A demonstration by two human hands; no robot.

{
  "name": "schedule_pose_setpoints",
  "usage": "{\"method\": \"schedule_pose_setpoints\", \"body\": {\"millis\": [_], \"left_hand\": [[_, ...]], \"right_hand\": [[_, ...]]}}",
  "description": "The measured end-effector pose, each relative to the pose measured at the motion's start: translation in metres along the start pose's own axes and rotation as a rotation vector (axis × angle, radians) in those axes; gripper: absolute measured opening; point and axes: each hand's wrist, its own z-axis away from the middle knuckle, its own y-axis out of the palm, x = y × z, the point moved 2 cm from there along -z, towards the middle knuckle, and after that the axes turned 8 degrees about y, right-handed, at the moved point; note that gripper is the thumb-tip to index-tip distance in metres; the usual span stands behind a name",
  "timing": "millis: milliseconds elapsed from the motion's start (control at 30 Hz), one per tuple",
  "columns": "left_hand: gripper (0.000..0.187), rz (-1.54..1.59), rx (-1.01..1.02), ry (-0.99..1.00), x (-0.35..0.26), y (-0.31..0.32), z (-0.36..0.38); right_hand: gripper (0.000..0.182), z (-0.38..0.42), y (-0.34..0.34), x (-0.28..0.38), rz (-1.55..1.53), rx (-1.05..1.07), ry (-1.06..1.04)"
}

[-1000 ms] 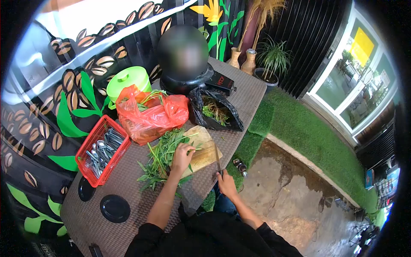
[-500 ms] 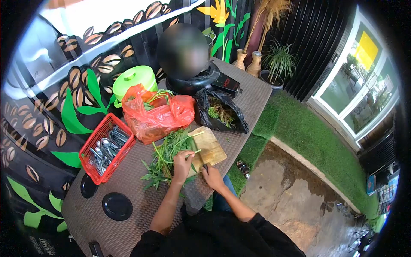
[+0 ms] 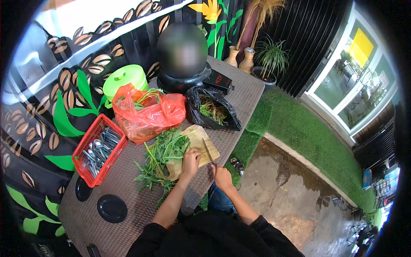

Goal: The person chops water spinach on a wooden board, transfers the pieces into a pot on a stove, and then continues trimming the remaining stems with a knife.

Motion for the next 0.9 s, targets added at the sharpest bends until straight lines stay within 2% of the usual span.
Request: {"method": "schedule_pose_setpoints", "body": {"millis": [67,133,233,367,533,767,833,900], "left_hand": [[0.012,-0.014,0.002,-0.013,-0.001,0.002,-0.001],[0.012,0.044,-0.105,0.011,0.003,0.005,-0.001],[0.013,0.119,-0.114,-0.058,0.006,0.005,-0.001],[0.013,0.100,-0.127,-0.028,0.003,0.004,-0.001],[0.010,0.122,-0.106,-0.036,0.004,0.005,-0.001],[0.010,0.142,-0.105,-0.111,0.000,0.005,-0.002],[0.009,0.038,-0.101,-0.091,0.001,0.007,-0.002],[0.009,0.030,-0.102,-0.092,0.000,0.006,-0.003]], "right_hand": [[0.041,-0.002,-0.001,0.005,0.043,0.017,0.012],[0.041,-0.007,0.001,0.007,0.051,-0.021,-0.005],[0.038,-0.012,-0.002,0.012,0.102,0.040,-0.013],[0.038,-0.006,-0.008,0.018,0.146,0.063,-0.013],[0.040,0.002,0.012,0.028,0.112,0.018,0.126],[0.038,-0.023,0.013,0.021,0.109,0.004,0.006],[0.039,-0.005,0.011,0.032,0.188,0.051,0.151],[0.039,-0.010,0.016,0.034,0.185,0.040,0.147]]}}
